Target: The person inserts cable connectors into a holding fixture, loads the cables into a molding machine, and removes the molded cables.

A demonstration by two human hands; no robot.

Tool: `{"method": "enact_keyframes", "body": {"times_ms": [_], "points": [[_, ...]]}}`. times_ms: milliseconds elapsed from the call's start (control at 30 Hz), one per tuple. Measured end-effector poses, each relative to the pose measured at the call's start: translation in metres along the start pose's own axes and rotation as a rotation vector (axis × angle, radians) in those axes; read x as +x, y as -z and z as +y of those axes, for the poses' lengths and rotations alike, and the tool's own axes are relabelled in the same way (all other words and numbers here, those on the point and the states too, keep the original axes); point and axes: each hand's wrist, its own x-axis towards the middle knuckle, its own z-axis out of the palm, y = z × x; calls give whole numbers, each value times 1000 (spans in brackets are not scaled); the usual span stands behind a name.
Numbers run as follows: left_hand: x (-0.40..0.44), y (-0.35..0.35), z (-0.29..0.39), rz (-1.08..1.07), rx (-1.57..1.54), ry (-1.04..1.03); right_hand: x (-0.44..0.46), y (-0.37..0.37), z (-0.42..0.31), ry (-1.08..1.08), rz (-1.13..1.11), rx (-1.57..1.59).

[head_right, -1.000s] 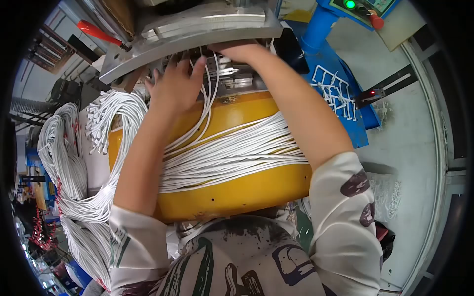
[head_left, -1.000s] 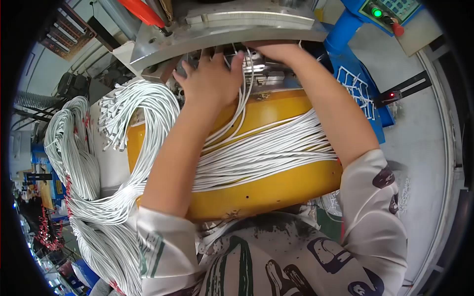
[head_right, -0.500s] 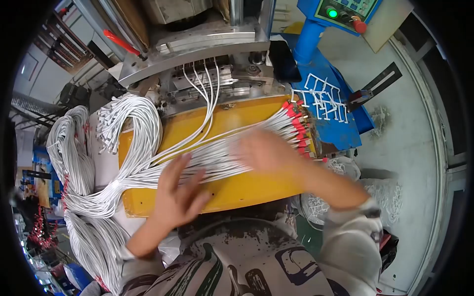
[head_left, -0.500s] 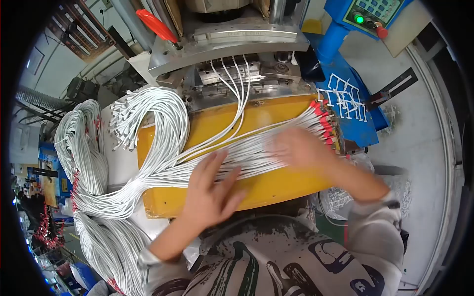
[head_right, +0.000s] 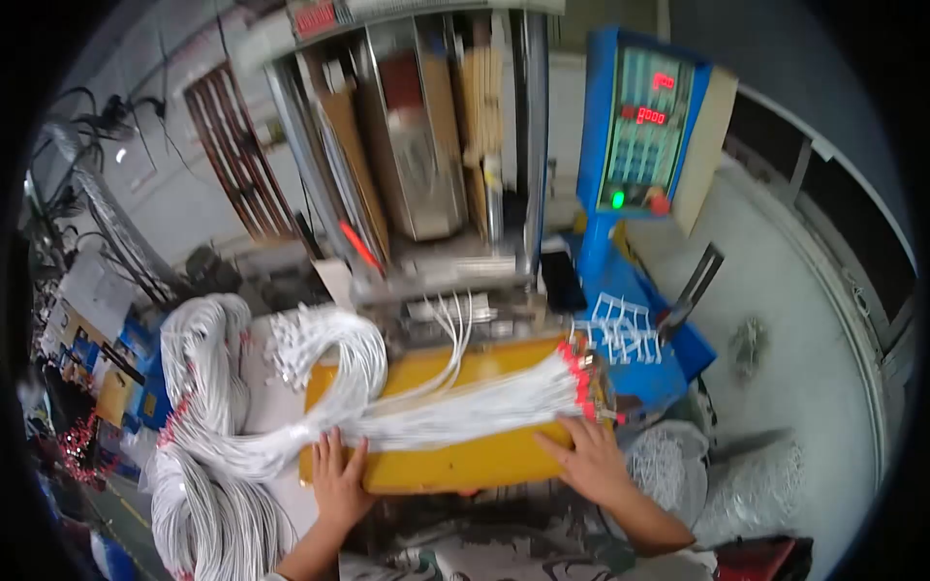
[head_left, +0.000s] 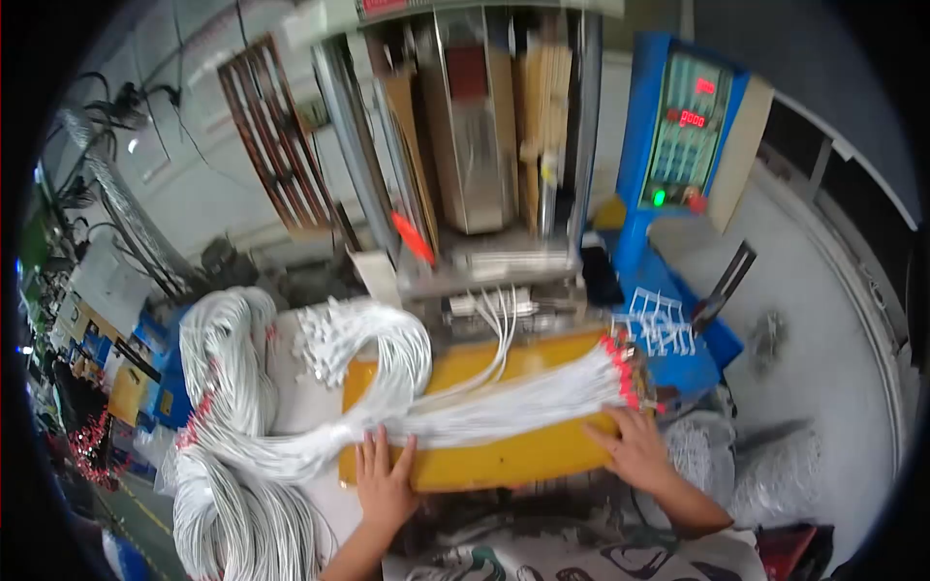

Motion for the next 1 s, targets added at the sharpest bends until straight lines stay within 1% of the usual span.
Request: {"method": "enact_keyframes", "body": {"times_ms": [100,167,200,267,433,500,567,633,667,700,733,767,800,833,900,933,967,1000], "points": [[-3,-6,-3,48,-31,-5,-5,2,-4,-6,28,27],[-3,11,6,61,-18,-10,-3,15,-8,80,177,-85],[-4,10,5,113,-4,-20,-3,19,-9,85,226,-107],[-16,-1,3,-116,-78,85,-7,20,-13,71,161,-49],[-20,-8,0,-21,-62,34,-16,10,-11,59,288,-28],[-21,3,3,-42,-58,19,-20,14,-16,27,261,9],[-7,13,16,-287,-135,39,-20,17,-24,7,241,34],[27,32,41,-381,-560,-206,-14,24,-30,-12,125,299],[55,-4,49,-212,-559,-388,-11,26,-32,-21,69,432],[96,-34,63,-38,-553,-569,-1,18,-28,-22,70,429],[126,-59,78,-109,-534,-557,17,0,-17,-121,66,415],[155,-59,99,-183,-516,-546,35,-20,-7,-222,59,402],[177,-64,118,-240,-429,-487,47,-34,-5,-324,51,395],[190,-64,128,-299,-343,-426,51,-40,-7,-332,41,402],[182,-45,129,-320,-424,-402,51,-37,-4,-403,13,269],[170,-34,127,-343,-493,-371,47,-34,-4,-363,137,306],[164,-12,110,-465,-532,-434,46,-28,-6,-327,255,348],[157,3,81,-599,-578,-493,48,-21,-6,-370,201,421]]}}
